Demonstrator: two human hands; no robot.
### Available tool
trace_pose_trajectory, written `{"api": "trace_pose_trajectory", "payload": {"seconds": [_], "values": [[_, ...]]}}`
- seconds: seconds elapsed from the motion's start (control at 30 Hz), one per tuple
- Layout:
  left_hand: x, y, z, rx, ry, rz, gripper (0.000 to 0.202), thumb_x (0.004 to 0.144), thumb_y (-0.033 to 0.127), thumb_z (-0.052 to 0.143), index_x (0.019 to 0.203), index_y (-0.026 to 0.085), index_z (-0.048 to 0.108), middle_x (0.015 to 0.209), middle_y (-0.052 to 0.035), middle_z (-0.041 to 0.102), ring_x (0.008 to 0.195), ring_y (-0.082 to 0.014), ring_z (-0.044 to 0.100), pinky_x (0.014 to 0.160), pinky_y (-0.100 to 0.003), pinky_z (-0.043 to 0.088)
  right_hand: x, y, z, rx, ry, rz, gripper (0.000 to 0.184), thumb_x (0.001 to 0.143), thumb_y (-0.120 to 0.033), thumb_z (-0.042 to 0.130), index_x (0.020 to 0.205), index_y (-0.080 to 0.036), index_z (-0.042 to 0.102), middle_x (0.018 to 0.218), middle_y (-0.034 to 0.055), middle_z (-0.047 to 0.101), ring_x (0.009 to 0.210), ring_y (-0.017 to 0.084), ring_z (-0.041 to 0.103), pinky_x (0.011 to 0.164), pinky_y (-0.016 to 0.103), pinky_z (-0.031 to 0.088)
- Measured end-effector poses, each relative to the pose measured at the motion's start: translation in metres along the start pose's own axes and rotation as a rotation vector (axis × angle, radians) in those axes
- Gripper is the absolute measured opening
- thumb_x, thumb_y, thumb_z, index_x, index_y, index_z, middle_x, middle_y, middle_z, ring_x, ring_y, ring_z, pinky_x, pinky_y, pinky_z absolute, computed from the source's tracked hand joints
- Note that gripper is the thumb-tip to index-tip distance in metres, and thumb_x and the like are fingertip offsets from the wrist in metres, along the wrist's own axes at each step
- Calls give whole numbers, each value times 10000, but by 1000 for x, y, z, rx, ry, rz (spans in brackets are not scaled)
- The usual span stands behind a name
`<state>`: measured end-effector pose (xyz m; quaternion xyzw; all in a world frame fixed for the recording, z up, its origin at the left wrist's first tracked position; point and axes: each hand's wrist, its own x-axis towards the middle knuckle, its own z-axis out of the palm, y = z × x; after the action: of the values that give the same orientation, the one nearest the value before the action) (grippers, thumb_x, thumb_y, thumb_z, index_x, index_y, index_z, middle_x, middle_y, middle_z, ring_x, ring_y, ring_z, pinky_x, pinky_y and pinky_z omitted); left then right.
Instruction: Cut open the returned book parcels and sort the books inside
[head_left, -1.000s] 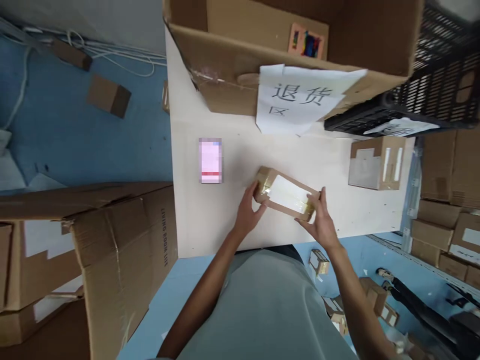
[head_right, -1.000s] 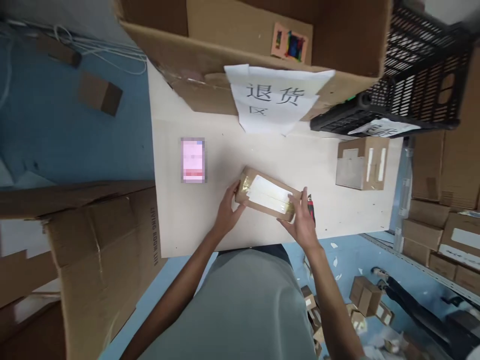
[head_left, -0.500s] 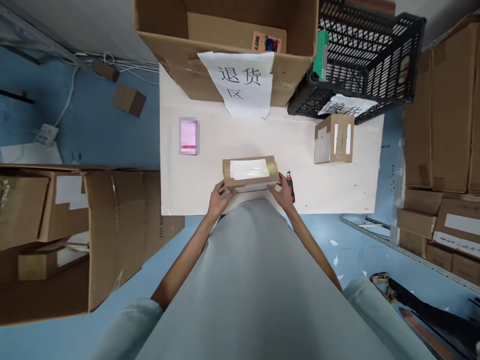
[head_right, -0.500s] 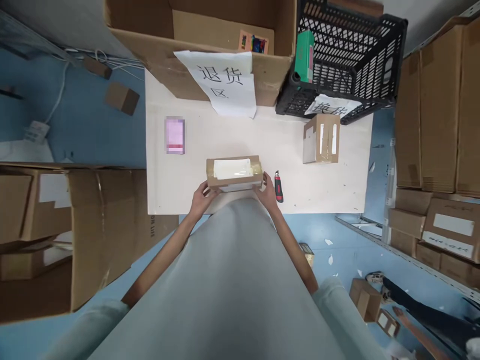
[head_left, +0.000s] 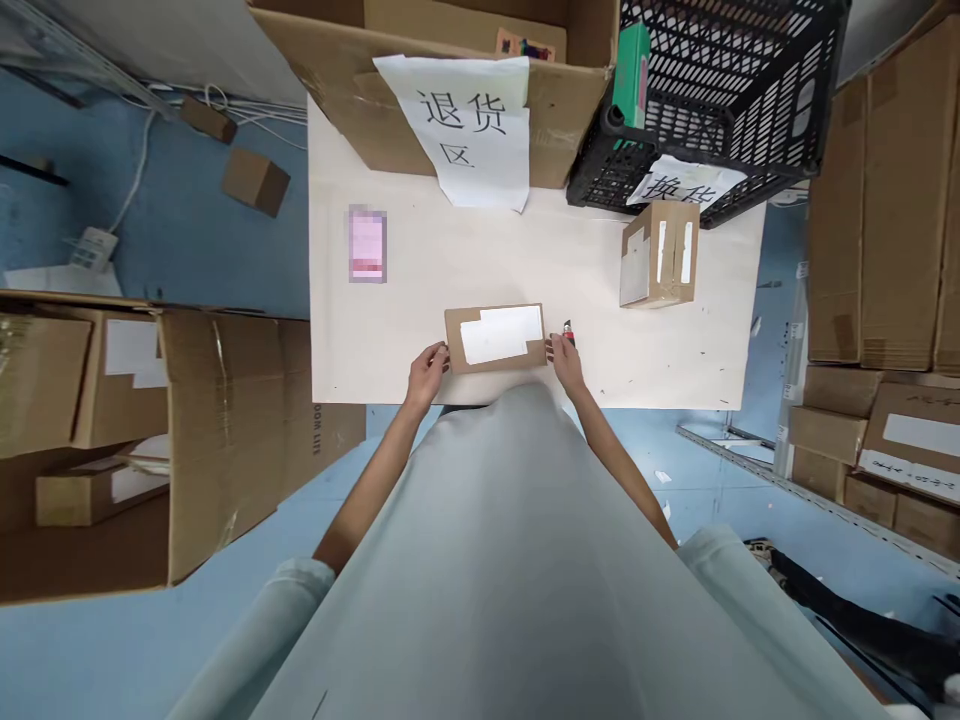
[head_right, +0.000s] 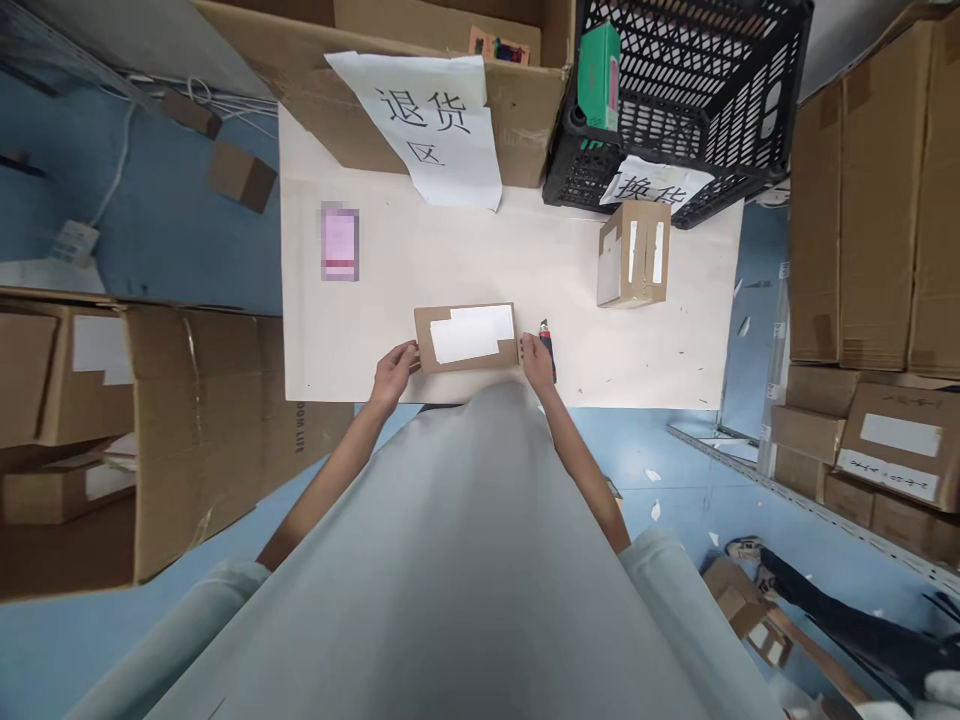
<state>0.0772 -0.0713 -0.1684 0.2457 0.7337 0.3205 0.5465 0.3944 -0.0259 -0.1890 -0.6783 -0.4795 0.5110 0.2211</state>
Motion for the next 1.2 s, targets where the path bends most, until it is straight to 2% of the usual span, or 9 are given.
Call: {"api": "trace_pose_trajectory", "payload": {"seconds": [0.1,0.2,0.3,0.37,0.5,0.67,0.87,1.03,1.2], "values": [[-9,-7,-6,69,-6,-56,494,956,298,633,1409,145,757,1575,-179,737,1377,-320,756,1265,-523,563,-16,10,-4,97,-7,148,671,1029,-763,543,1383,-230,744,1417,166,802,1334,307,752,1153,555,638],[-19,-11,-9,110,-67,-69,529,851,187,667,1363,121,788,1472,-189,795,1392,-350,752,1291,-536,539,-32,12,0,103,-48,143,536,969,-572,685,1362,-220,781,1432,142,816,1336,309,760,1196,563,618],[-23,-9,-9,103,-110,-23,569,814,152,684,1373,115,785,1480,-184,792,1425,-350,735,1286,-516,551,-42,10,6,116,-48,107,541,909,-471,742,1370,-193,797,1444,125,823,1340,316,773,1277,553,562],[-23,-5,-12,99,-105,36,525,837,174,706,1349,106,796,1542,-200,752,1464,-352,708,1294,-502,551,-45,7,7,109,-27,84,543,894,-487,765,1344,-188,812,1399,116,840,1334,335,775,1283,565,558],[-22,10,-22,88,-72,204,344,930,320,779,1203,125,854,1661,-196,663,1546,-360,641,1319,-490,540,-45,-7,-1,103,26,-12,578,912,-639,767,1290,-208,841,1312,108,850,1260,340,789,1242,555,598],[-17,27,-29,75,-21,330,451,1011,572,776,1180,167,881,1486,-145,791,1453,-354,708,1285,-513,577,-37,-33,-12,16,158,-92,643,955,-752,739,1247,-193,868,1254,159,828,1230,361,783,1189,525,616],[2,21,-25,133,-48,156,538,990,630,763,1196,146,871,1288,-139,867,1202,-322,810,1152,-470,643,-25,-46,-3,-176,113,26,573,1031,-686,694,1207,-171,874,1100,142,861,1111,325,795,1105,494,626],[-2,3,-30,95,-72,120,562,1038,616,698,1387,185,791,1539,-148,769,1389,-317,749,1221,-477,601,-34,-37,4,-80,228,37,673,1013,-711,712,1376,-152,808,1350,210,827,1191,319,791,1093,483,648],[-19,-2,-38,159,9,137,572,1047,579,715,1431,157,759,1602,-213,710,1484,-364,689,1229,-514,591,-41,-26,9,-1,198,36,702,964,-775,732,1334,-184,810,1369,198,822,1210,313,794,1098,494,659]]}}
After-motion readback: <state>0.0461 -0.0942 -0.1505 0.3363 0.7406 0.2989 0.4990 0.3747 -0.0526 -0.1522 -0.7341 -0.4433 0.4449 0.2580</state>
